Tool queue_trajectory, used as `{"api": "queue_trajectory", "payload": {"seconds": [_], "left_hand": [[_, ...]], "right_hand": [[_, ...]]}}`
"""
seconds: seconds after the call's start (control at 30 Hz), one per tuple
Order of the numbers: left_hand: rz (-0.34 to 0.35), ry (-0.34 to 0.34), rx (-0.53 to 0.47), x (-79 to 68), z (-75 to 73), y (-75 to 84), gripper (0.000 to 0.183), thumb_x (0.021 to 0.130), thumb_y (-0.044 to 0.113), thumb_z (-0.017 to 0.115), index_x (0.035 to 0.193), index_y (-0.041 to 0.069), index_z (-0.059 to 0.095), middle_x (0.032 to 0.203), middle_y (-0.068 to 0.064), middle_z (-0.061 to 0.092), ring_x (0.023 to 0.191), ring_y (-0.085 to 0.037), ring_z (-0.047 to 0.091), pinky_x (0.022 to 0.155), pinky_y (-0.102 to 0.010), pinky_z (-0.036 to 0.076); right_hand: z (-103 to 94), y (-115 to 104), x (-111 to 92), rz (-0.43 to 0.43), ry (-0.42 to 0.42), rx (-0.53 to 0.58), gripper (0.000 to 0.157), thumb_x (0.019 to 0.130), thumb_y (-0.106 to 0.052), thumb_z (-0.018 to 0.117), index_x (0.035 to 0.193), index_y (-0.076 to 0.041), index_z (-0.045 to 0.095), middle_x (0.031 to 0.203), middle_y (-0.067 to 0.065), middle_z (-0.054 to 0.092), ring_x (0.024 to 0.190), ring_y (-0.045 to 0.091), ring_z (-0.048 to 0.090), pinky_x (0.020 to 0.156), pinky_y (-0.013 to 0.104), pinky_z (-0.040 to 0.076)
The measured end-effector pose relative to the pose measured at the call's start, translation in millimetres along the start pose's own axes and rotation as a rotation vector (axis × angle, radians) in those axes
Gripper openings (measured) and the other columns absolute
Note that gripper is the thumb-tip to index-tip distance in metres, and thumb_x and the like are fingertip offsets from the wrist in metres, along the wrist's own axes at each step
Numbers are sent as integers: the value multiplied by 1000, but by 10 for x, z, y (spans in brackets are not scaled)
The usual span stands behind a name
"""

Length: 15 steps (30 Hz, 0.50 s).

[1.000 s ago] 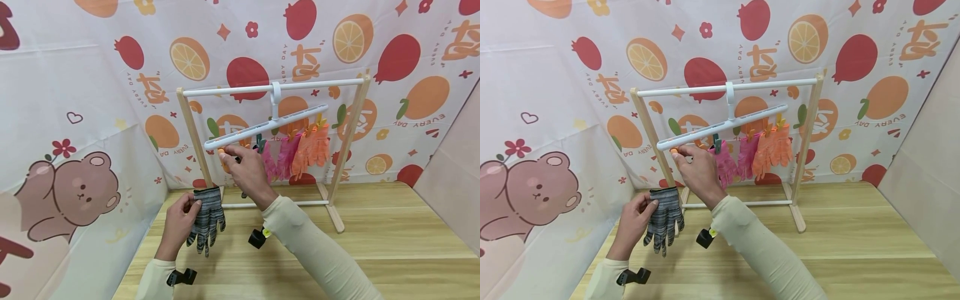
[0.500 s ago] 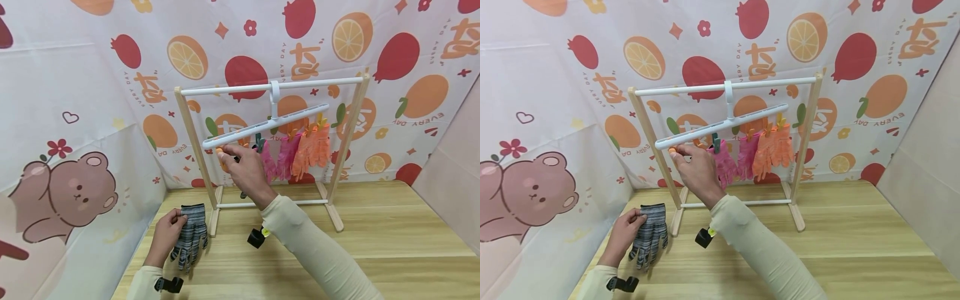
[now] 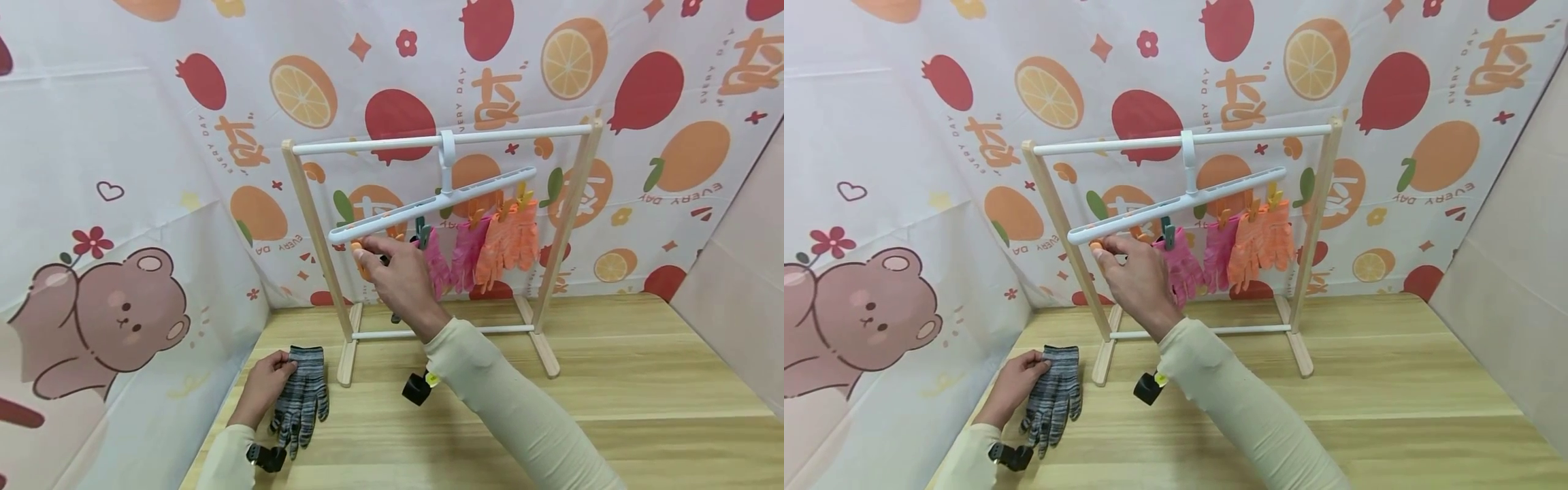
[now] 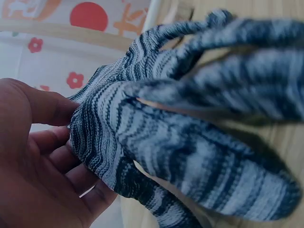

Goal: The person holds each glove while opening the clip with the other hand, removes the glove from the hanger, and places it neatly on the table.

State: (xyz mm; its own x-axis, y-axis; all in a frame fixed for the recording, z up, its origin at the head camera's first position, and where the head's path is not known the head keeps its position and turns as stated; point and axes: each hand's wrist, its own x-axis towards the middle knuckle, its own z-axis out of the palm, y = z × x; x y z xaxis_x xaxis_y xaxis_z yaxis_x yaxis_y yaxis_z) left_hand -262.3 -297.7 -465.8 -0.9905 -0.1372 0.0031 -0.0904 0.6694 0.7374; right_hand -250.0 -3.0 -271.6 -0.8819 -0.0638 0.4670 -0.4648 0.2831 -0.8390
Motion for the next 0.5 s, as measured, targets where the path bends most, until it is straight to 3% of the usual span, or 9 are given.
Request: {"api": "queue_trajectory", "payload": {"seconds": [0.13,0.37,0.43,0.5], "left_hand": [[16,-39,68,30,14,-94,20,100,13,58,110,-4,62,88,-9,63,74,-21,51,66,-37,41],[30,-45,205,43,40,-145,28,99,15,59,115,-8,63,99,-16,68,85,-28,61,75,-47,49],[14,-47,217,42,42,-142,31,99,16,59,117,-8,63,103,-19,69,89,-31,63,78,-50,50],[3,-56,231,37,40,-129,35,100,18,58,123,-9,61,109,-22,68,95,-35,65,82,-52,51]], "right_hand": [[18,15,5,-9,5,-1,31,99,-24,68,127,-10,72,116,3,73,79,23,56,55,28,36],[29,20,7,-17,-5,5,33,100,-24,67,129,-10,70,107,3,73,53,17,36,46,25,27],[31,25,9,-16,-6,8,33,100,-24,67,130,-9,70,108,4,72,52,17,36,45,25,28],[37,34,13,-21,-5,10,33,100,-23,67,130,-9,70,113,5,72,60,16,46,49,24,34]]}}
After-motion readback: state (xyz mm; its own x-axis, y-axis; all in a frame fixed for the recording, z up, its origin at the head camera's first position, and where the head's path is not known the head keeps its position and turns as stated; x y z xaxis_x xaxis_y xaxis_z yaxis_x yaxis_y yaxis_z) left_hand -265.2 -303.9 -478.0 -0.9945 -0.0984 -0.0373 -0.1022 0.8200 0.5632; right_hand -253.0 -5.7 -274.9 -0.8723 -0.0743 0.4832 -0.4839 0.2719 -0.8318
